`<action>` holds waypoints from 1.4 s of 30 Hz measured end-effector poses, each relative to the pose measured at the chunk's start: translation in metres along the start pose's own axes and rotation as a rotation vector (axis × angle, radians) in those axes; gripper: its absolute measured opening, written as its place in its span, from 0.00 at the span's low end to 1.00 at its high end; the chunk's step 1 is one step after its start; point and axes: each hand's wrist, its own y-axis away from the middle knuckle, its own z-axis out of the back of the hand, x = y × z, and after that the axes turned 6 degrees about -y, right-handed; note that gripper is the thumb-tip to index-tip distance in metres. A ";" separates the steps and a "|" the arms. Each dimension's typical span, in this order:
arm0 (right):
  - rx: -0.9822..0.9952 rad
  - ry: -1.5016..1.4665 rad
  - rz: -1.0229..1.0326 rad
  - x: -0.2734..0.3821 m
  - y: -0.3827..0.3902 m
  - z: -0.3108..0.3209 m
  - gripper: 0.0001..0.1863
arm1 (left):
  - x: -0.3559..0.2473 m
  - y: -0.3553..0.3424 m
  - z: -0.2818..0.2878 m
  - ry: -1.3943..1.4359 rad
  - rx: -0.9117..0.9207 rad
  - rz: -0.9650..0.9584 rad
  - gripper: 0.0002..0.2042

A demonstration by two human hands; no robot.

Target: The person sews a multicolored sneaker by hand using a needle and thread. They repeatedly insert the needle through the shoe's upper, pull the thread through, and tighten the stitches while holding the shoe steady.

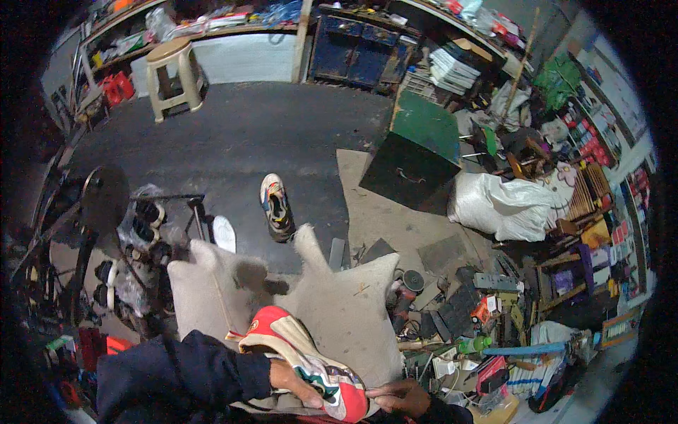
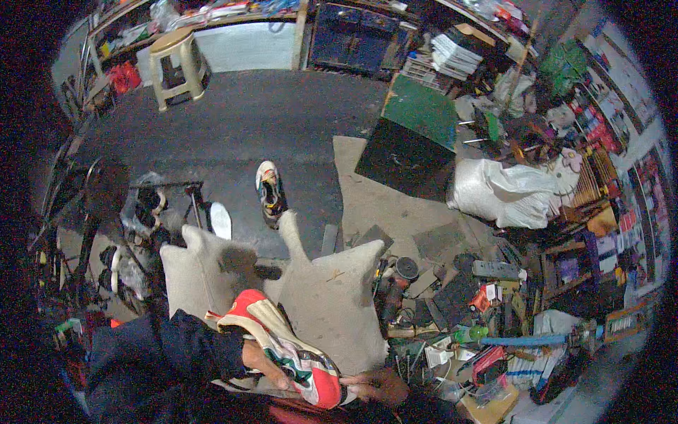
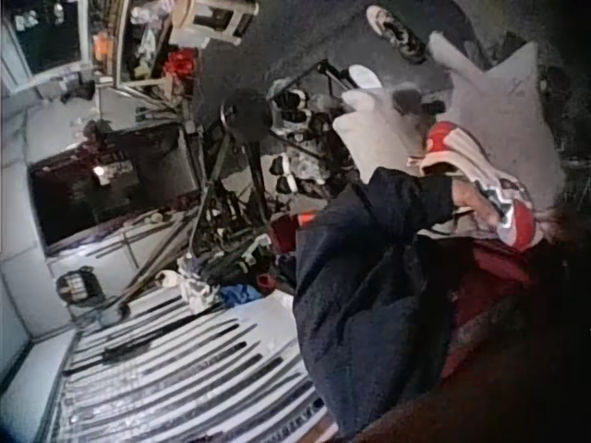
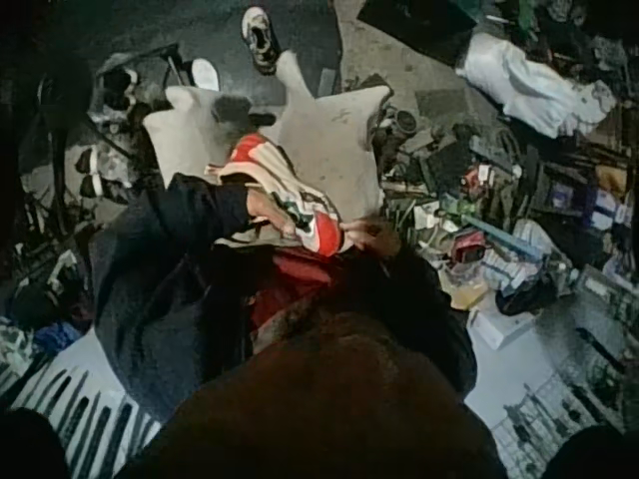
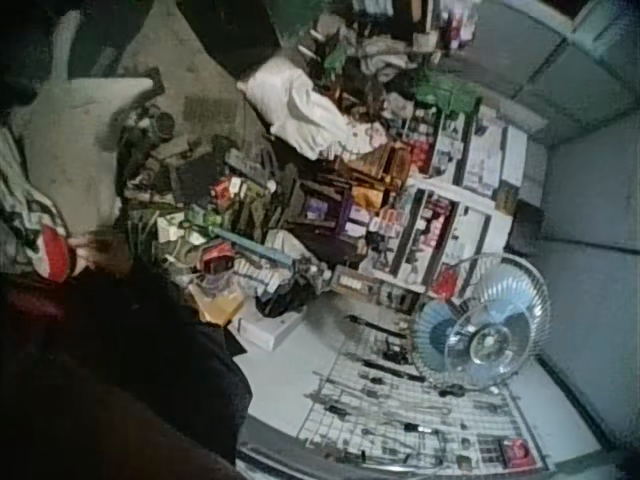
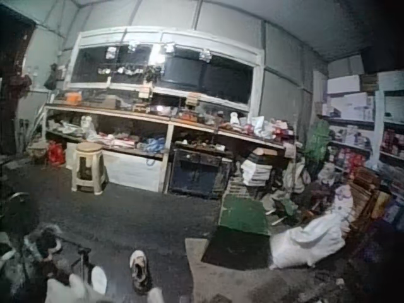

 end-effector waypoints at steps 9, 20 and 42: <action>-0.173 0.097 -0.113 0.036 -0.014 -0.002 0.13 | -0.005 0.008 -0.015 -0.032 -0.128 -0.025 0.18; -0.081 0.512 -0.057 0.096 -0.031 -0.024 0.14 | 0.007 0.012 0.013 0.086 -0.101 -0.028 0.18; -0.080 0.199 0.054 0.071 -0.039 -0.017 0.12 | 0.018 0.012 0.013 0.100 -0.074 -0.011 0.19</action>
